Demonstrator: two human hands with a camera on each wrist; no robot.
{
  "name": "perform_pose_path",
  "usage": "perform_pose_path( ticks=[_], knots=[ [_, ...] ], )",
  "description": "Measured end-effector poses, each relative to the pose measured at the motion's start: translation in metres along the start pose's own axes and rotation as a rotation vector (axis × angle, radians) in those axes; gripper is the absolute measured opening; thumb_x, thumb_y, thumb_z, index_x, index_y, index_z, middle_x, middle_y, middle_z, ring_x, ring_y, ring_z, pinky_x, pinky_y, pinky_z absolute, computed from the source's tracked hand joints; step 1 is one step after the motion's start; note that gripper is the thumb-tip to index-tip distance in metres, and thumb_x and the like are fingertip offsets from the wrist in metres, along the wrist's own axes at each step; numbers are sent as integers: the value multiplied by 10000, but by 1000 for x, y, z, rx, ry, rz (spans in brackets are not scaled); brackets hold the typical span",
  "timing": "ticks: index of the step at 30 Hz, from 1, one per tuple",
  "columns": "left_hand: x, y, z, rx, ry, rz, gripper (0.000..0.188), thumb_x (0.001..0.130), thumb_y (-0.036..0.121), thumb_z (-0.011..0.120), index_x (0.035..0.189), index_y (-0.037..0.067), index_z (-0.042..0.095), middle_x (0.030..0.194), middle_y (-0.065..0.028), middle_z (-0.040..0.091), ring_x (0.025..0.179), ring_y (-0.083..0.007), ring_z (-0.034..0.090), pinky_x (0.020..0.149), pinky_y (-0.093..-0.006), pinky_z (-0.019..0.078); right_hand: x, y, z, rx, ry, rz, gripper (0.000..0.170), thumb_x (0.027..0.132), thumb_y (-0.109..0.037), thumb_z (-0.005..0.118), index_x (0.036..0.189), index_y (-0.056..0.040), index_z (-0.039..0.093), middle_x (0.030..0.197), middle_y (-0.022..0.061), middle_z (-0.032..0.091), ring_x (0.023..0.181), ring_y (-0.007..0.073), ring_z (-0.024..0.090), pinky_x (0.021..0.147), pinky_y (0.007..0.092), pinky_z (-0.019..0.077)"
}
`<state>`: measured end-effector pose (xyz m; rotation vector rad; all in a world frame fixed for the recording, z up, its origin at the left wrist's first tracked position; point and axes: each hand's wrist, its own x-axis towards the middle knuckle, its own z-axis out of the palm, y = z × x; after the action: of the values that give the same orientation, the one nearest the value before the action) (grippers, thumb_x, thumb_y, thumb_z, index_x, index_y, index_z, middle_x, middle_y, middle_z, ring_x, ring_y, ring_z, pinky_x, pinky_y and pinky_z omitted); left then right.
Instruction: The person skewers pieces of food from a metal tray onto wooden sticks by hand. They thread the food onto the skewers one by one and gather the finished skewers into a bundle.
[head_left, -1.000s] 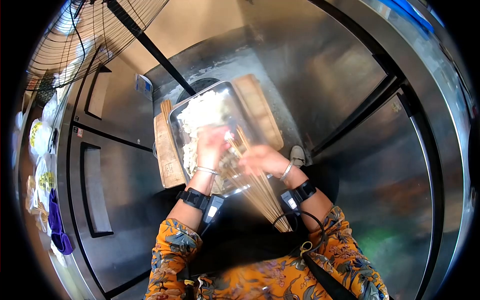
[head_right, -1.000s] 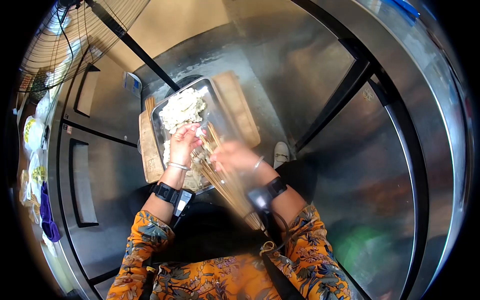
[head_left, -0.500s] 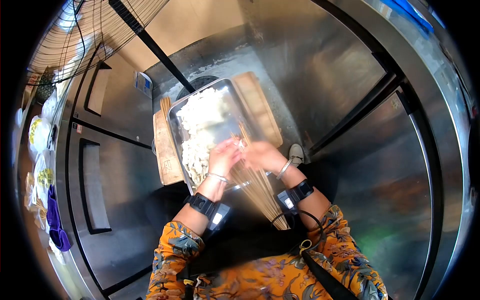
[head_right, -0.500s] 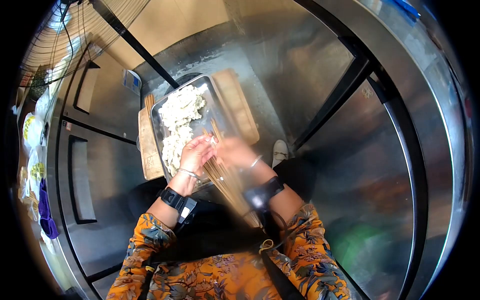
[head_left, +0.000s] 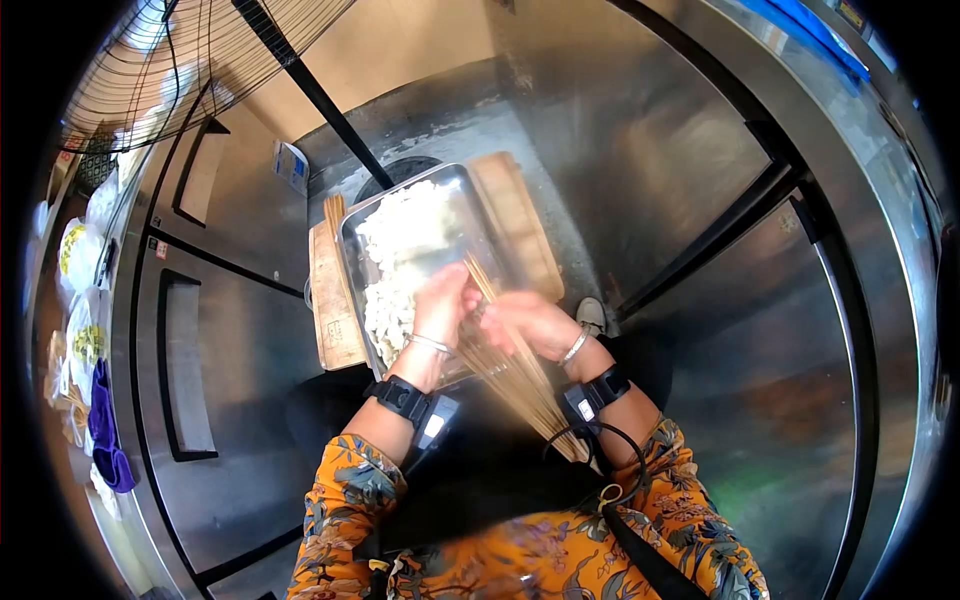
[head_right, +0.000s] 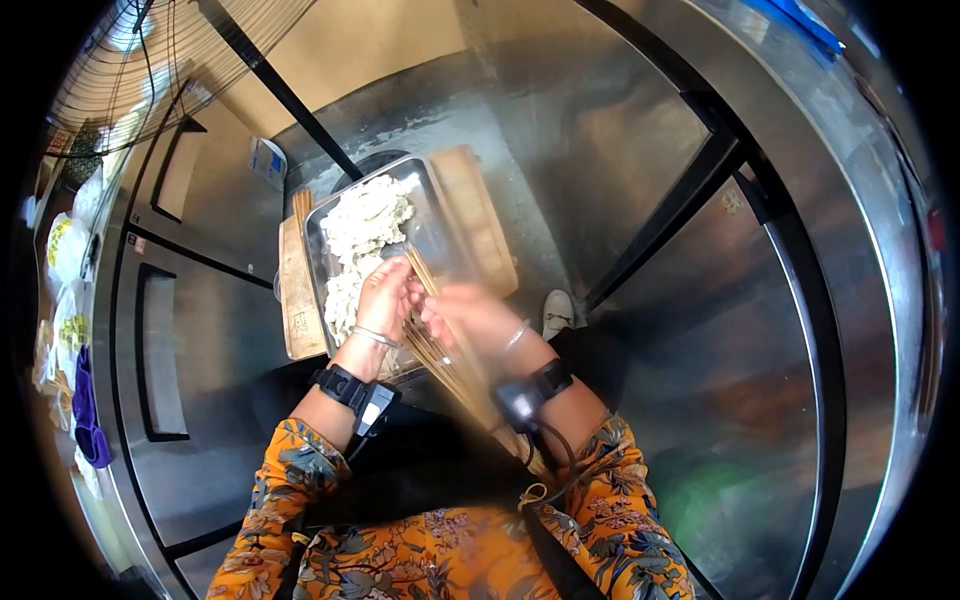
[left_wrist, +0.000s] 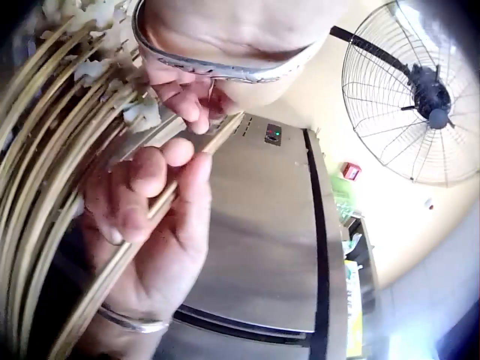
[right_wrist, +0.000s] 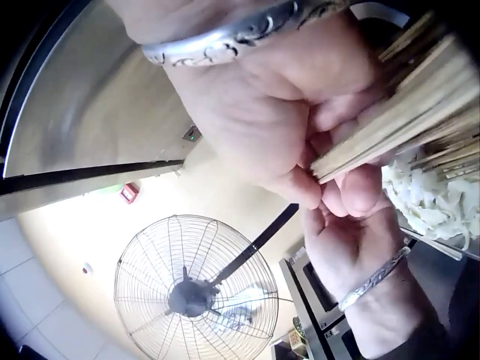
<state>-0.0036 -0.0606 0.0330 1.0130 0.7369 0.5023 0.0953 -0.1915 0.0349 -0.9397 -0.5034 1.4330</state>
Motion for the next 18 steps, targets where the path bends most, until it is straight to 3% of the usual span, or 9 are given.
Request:
perform_pose_path(
  ticks=[6, 15, 18],
  knots=[
    [-8, 22, 6, -47, 14, -59, 112, 863, 141, 556, 889, 36, 584, 752, -30, 588, 629, -84, 561, 541, -171, 463, 1, 0, -1, -31, -15, -9, 192, 855, -174, 543, 831, 3, 611, 658, 59, 582, 539, 119, 528, 476, 228, 404],
    [-4, 22, 4, 146, 11, -24, 75, 831, 123, 598, 830, 48, 593, 714, -21, 590, 618, -81, 564, 548, -177, 468, 0, 2, 3, -85, 65, 11, 204, 845, -183, 566, 919, -4, 631, 754, 33, 609, 669, 100, 547, 596, 221, 436],
    [-2, 17, 1, 125, 26, -12, 83, 826, 102, 598, 890, 52, 585, 710, -20, 590, 617, -80, 563, 547, -181, 468, -1, 0, 8, -29, 105, -9, 125, 808, -185, 614, 823, -61, 605, 704, -9, 570, 634, 67, 522, 574, 194, 419]
  ],
)
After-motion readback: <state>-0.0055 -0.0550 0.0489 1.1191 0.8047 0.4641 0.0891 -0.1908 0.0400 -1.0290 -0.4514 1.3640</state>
